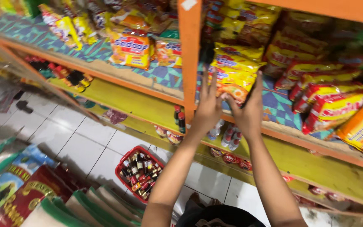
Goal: The person organizes numerous noodle packets on wooden shelves, moving them from a lower basket or stack and arranging them neatly on different shelf levels.
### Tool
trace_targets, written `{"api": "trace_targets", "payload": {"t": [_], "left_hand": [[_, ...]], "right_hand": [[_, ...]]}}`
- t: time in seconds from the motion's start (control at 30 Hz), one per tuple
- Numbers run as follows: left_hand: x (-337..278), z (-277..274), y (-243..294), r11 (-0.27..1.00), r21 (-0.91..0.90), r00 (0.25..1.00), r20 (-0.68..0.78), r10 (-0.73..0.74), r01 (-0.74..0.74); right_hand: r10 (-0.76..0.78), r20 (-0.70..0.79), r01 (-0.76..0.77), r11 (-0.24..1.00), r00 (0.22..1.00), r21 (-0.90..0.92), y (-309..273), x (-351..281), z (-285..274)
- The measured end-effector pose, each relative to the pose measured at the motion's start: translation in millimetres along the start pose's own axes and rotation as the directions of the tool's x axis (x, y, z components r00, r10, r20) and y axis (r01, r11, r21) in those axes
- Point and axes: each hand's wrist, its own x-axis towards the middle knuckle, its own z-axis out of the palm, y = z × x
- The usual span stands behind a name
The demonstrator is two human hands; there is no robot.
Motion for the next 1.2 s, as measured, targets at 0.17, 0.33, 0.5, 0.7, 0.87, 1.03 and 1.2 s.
{"api": "trace_targets", "payload": {"t": [0.17,0.33,0.5,0.7,0.87,1.03,1.2], "left_hand": [[-7.3,1.3,-0.4,0.999,0.043,1.000,-0.001,0.008,-0.008],[2.5,-0.6,-4.1,0.993,0.093,0.997,0.000,-0.077,0.077],[1.0,3.0,14.4,0.987,0.159,0.994,-0.109,-0.014,0.031],[-11.4,5.9,47.8,0.990,0.130,0.997,-0.046,0.064,-0.058],[-16.3,43.0,76.1,0.989,0.033,0.977,0.164,0.140,-0.147],[-29.0,93.2,106.1,0.988,-0.062,0.944,0.292,0.155,-0.143],[-32.3,142.2,139.1,0.987,-0.099,0.953,0.262,0.150,-0.128]], "right_hand": [[0.032,0.010,-0.031,0.997,0.999,-0.076,6.4,-7.1,0.6],[-0.150,0.021,0.150,0.943,0.988,-0.298,17.8,-6.5,7.4],[-0.072,0.070,0.078,0.993,0.995,-0.086,20.1,-4.6,-0.5],[-0.043,-0.196,0.011,0.987,0.980,-0.163,20.4,-32.2,-87.3],[-0.023,-0.401,-0.273,0.697,0.916,-0.663,47.3,-48.5,-180.5],[0.214,-0.380,-0.369,0.838,0.900,-0.402,88.9,-56.7,-226.7],[0.231,-0.310,-0.328,0.892,0.922,-0.310,100.2,-60.8,-249.1]]}}
